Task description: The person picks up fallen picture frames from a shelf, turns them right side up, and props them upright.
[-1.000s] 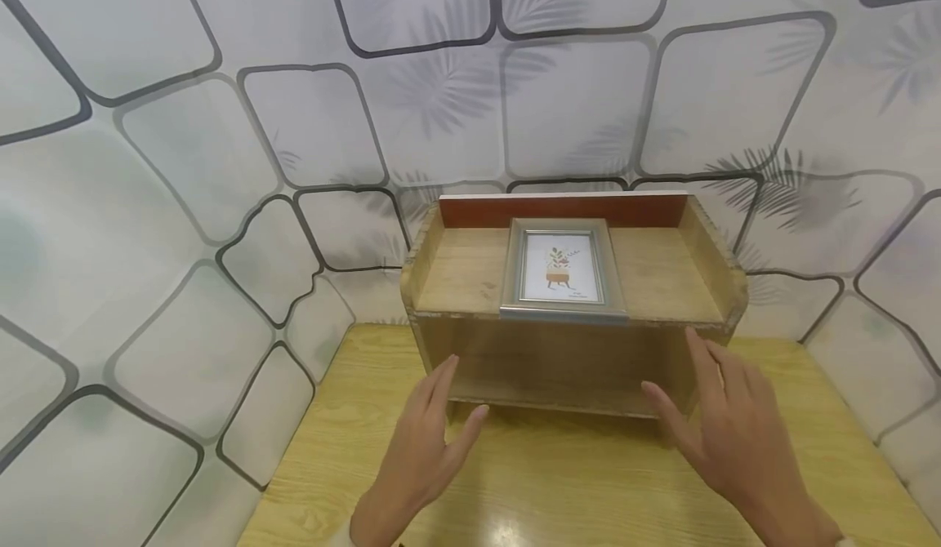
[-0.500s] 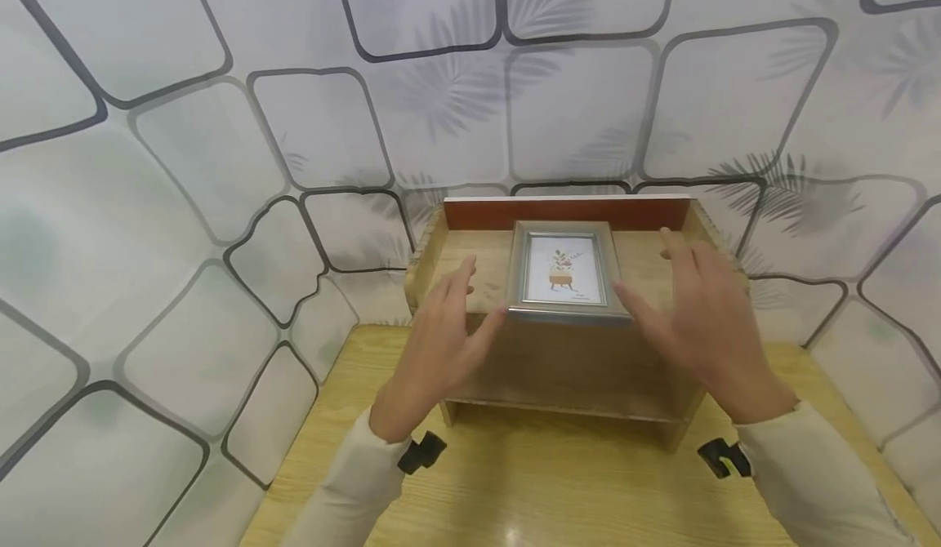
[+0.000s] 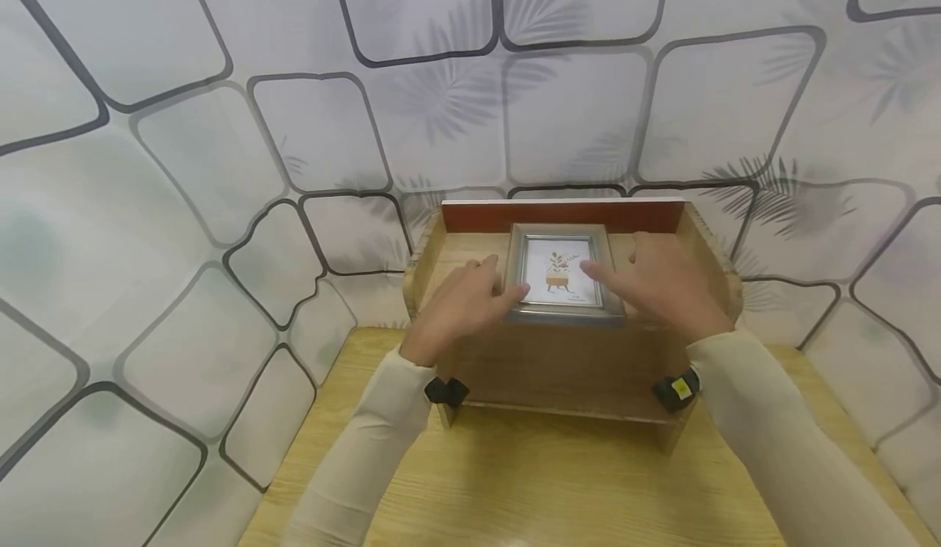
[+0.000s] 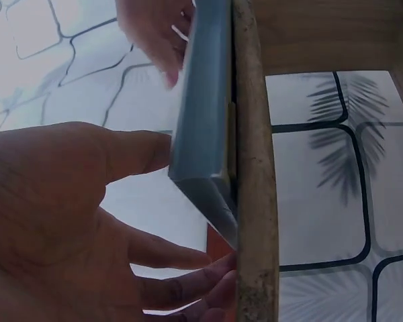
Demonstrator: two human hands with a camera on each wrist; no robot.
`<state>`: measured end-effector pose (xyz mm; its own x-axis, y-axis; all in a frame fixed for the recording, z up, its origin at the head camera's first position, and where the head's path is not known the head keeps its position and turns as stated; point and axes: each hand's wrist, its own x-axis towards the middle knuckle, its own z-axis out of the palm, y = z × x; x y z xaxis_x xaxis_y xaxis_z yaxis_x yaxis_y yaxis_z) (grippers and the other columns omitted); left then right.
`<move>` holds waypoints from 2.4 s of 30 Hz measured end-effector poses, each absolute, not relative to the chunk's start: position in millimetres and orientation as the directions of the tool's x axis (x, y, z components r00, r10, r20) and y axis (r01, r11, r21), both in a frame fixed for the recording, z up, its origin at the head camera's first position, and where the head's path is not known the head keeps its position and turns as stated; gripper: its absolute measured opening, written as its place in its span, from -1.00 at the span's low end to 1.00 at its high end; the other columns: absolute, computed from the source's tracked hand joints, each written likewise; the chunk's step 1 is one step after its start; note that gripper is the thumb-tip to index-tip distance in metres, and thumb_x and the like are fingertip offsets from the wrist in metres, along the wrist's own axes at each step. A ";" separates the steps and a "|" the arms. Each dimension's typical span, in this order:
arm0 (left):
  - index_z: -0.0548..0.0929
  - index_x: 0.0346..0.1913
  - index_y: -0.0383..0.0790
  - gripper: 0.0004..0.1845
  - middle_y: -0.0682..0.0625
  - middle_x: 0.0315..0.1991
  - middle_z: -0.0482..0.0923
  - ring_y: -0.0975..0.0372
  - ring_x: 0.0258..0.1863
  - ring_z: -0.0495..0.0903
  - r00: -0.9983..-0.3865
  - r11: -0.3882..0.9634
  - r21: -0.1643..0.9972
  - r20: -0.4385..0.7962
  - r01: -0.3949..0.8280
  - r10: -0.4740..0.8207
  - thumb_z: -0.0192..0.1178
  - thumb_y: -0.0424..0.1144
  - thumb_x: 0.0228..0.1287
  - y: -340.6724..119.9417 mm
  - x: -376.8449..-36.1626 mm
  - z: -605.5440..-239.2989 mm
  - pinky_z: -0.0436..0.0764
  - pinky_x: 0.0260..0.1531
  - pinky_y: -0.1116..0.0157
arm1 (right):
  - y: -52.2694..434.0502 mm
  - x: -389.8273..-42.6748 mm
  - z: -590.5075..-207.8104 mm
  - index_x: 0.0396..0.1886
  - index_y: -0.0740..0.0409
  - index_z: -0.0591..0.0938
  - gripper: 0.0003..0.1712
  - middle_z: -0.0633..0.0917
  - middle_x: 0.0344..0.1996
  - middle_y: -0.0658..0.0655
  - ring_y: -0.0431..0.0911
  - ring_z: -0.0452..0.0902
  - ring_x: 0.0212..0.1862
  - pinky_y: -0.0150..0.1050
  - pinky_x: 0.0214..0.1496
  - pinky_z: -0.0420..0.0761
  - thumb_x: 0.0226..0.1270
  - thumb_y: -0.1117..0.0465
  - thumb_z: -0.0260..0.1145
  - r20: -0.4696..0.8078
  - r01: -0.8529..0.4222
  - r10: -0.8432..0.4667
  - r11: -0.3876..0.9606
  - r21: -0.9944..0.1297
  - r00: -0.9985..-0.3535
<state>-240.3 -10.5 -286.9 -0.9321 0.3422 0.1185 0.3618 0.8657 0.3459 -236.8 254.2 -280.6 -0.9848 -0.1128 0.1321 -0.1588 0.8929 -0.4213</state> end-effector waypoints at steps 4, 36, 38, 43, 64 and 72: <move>0.58 -0.12 -0.21 -0.49 -0.14 -0.14 0.60 0.08 -0.28 0.54 -0.928 0.865 0.340 0.087 0.368 0.361 0.09 0.24 0.45 -7.8 -250.5 -288.9 0.54 -0.19 0.12 | 255.0 -248.6 -288.4 0.09 0.60 0.46 0.05 0.66 -0.37 0.41 0.16 0.60 -0.34 0.03 -0.29 0.60 0.28 -0.42 0.28 0.097 -0.153 -0.124 0.893 -0.423 -0.988; 0.51 -0.42 -0.18 -0.63 -0.01 -0.46 0.45 0.18 -0.45 0.41 -0.912 0.779 0.492 0.085 0.389 0.402 0.23 0.02 0.42 -0.8 -260.3 -289.6 0.43 -0.44 0.30 | 243.2 -244.8 -289.1 -0.02 0.40 0.66 -0.36 0.75 -0.23 0.31 0.03 0.57 -0.29 -0.11 -0.29 0.56 0.23 -0.10 0.49 0.213 -0.238 -0.145 0.821 -0.519 -0.966; 0.51 -0.42 -0.17 -0.65 0.00 -0.47 0.44 0.21 -0.49 0.41 -0.909 0.766 0.504 0.111 0.400 0.401 0.24 0.00 0.42 -0.7 -260.2 -288.3 0.43 -0.49 0.31 | 242.8 -244.0 -285.2 0.02 0.42 0.64 -0.33 0.73 -0.18 0.36 0.11 0.59 -0.24 -0.04 -0.23 0.60 0.23 -0.11 0.49 0.210 -0.223 -0.131 0.829 -0.512 -0.969; 0.51 -0.49 -0.21 -0.62 -0.01 -0.50 0.41 0.20 -0.51 0.39 -0.905 0.750 0.509 0.194 0.422 0.377 0.25 -0.03 0.40 0.5 -259.4 -283.8 0.44 -0.49 0.29 | 240.2 -243.7 -270.7 0.35 0.64 0.30 0.05 0.45 0.21 0.64 0.48 0.43 0.16 0.36 0.11 0.47 0.30 -0.19 0.39 0.126 -0.130 -0.078 0.869 -0.477 -0.989; 0.40 0.39 -0.41 -0.33 -0.26 0.17 0.49 0.00 0.12 0.54 -0.893 0.725 0.541 0.380 0.427 0.243 0.28 -0.07 0.39 14.1 -260.2 -271.8 0.53 0.11 0.11 | 220.4 -247.8 -256.4 0.20 0.59 0.37 -0.11 0.51 -0.03 0.52 0.37 0.47 -0.04 0.29 0.01 0.46 0.12 0.08 0.59 0.477 -0.149 0.176 0.809 -0.568 -0.861; 0.32 0.47 -0.40 -0.29 -0.22 0.14 0.52 0.07 0.05 0.56 -0.871 0.670 0.573 0.420 0.472 0.254 0.28 -0.13 0.40 12.1 -257.6 -270.8 0.55 0.05 0.13 | 219.1 -252.2 -262.7 0.12 0.54 0.33 -0.16 0.44 -0.07 0.47 0.31 0.39 -0.07 0.24 -0.02 0.40 0.10 0.12 0.60 0.554 -0.180 0.242 0.779 -0.601 -0.797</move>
<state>-257.6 12.1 -270.8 -0.8713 0.2542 0.4197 0.4716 0.6699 0.5735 -252.2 219.1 -262.7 -0.7967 0.2423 0.5536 -0.1804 0.7790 -0.6006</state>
